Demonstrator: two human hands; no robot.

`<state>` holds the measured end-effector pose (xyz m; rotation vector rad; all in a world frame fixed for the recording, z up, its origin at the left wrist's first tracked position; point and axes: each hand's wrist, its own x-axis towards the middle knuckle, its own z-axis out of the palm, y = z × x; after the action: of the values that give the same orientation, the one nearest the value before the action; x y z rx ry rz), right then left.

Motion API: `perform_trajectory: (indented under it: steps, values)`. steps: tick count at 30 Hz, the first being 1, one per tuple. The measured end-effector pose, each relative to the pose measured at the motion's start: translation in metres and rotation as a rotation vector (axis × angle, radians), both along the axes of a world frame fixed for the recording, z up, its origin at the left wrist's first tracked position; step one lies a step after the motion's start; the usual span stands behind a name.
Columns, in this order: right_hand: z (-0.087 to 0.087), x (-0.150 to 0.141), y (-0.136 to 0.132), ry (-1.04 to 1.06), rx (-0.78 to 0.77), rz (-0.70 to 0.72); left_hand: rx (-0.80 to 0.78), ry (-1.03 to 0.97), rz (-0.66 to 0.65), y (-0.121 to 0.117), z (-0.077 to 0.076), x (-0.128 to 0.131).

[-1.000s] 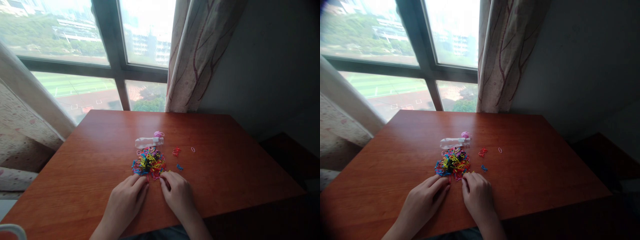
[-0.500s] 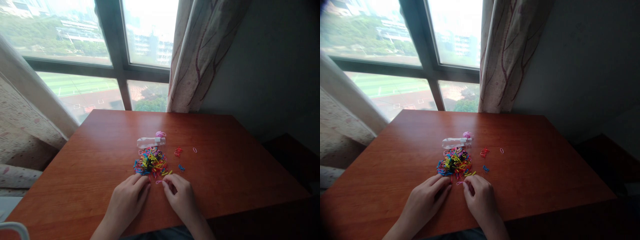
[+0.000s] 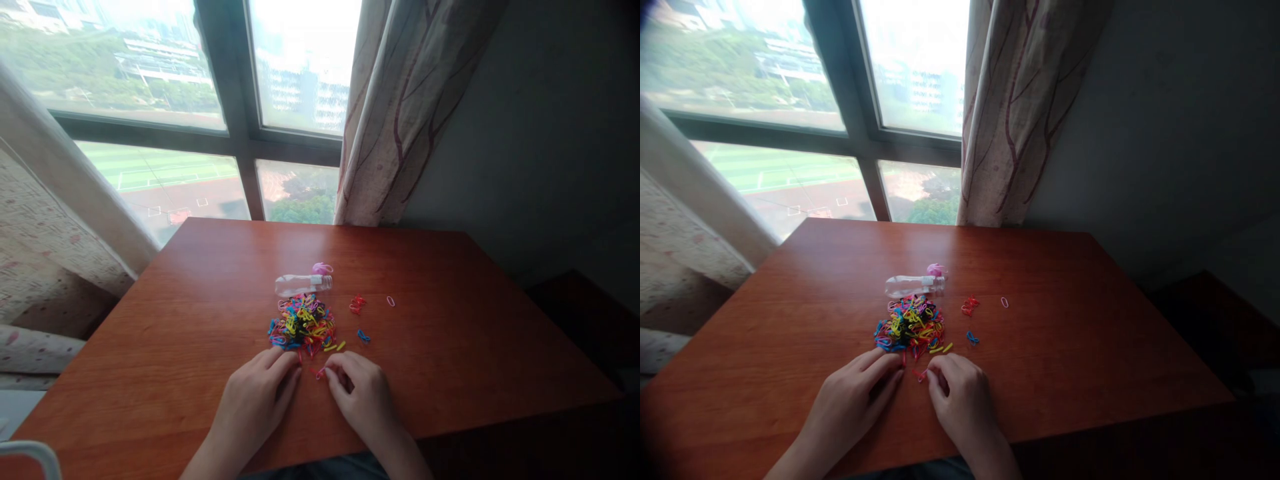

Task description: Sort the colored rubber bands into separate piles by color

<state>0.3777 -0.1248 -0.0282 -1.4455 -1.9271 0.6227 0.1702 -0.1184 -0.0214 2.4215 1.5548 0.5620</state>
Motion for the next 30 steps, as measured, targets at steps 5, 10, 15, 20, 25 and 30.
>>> perform_trajectory:
  steps: [5,10,15,20,25,30]
  values:
    - [0.001,0.006,-0.001,0.117,-0.010,-0.025,0.001,-0.010,0.000,-0.001,-0.001,0.000]
    - [0.008,0.040,0.013,0.175,0.032,-0.233,0.011,-0.005,-0.008,0.000,0.000,-0.001]
    - [0.007,0.092,0.045,0.036,0.101,-0.493,0.018,0.014,-0.003,0.001,-0.001,-0.001]
    - [-0.002,0.122,0.073,-0.102,0.098,-0.572,0.024,0.007,-0.012,0.001,-0.003,-0.002]
    - [-0.011,0.126,0.083,-0.118,0.092,-0.585,0.034,0.007,-0.008,0.001,-0.002,-0.001]
    - [-0.014,0.125,0.084,-0.121,0.083,-0.560,0.050,0.010,-0.004,0.000,-0.002,-0.001]
